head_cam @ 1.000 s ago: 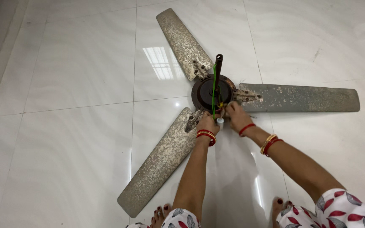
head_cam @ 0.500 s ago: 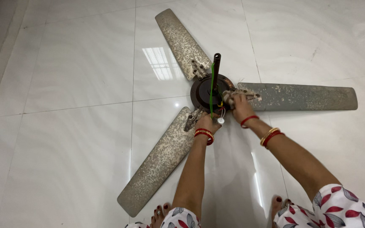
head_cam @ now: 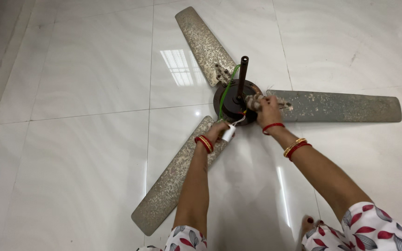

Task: The person attaches three fan blades to the central motor housing of a ceiling fan using a screwdriver. They secure each blade with screws and then wipe the motor housing with a cloth.

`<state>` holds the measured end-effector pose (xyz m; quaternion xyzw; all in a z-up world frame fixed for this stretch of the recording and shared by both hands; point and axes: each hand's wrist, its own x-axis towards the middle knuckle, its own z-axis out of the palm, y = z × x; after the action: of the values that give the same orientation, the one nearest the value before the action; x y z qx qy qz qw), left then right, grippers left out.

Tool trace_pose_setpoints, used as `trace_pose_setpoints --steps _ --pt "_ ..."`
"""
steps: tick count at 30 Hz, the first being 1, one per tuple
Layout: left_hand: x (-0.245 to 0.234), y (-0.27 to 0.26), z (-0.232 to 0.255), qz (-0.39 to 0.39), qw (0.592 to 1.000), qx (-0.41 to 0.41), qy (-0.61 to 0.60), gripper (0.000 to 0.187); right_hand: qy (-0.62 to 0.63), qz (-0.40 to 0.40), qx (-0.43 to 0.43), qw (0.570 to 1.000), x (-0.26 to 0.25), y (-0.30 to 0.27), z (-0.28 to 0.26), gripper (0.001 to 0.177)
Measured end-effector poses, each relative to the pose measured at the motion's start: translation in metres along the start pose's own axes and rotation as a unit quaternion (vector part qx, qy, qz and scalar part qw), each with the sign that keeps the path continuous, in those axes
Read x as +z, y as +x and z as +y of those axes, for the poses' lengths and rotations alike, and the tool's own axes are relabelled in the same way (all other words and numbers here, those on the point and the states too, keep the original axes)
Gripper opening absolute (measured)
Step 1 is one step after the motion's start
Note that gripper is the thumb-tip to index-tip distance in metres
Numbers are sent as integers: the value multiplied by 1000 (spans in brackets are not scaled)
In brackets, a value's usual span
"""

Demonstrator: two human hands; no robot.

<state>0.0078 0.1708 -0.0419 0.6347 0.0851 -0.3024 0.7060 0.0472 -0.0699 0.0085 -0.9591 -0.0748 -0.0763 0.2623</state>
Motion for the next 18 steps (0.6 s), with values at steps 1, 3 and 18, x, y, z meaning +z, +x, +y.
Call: trace_pose_setpoints --steps 1,3,18 --pt "-10 -6 5 4 999 15 -48 37 -27 -17 2 999 11 -9 -7 23" --pt "-25 -16 22 40 995 22 -88 37 -99 -45 -119 987 24 -38 -19 43" --pt "-59 -7 147 61 934 -3 353 48 -245 -127 -317 908 4 -10 -79 63"
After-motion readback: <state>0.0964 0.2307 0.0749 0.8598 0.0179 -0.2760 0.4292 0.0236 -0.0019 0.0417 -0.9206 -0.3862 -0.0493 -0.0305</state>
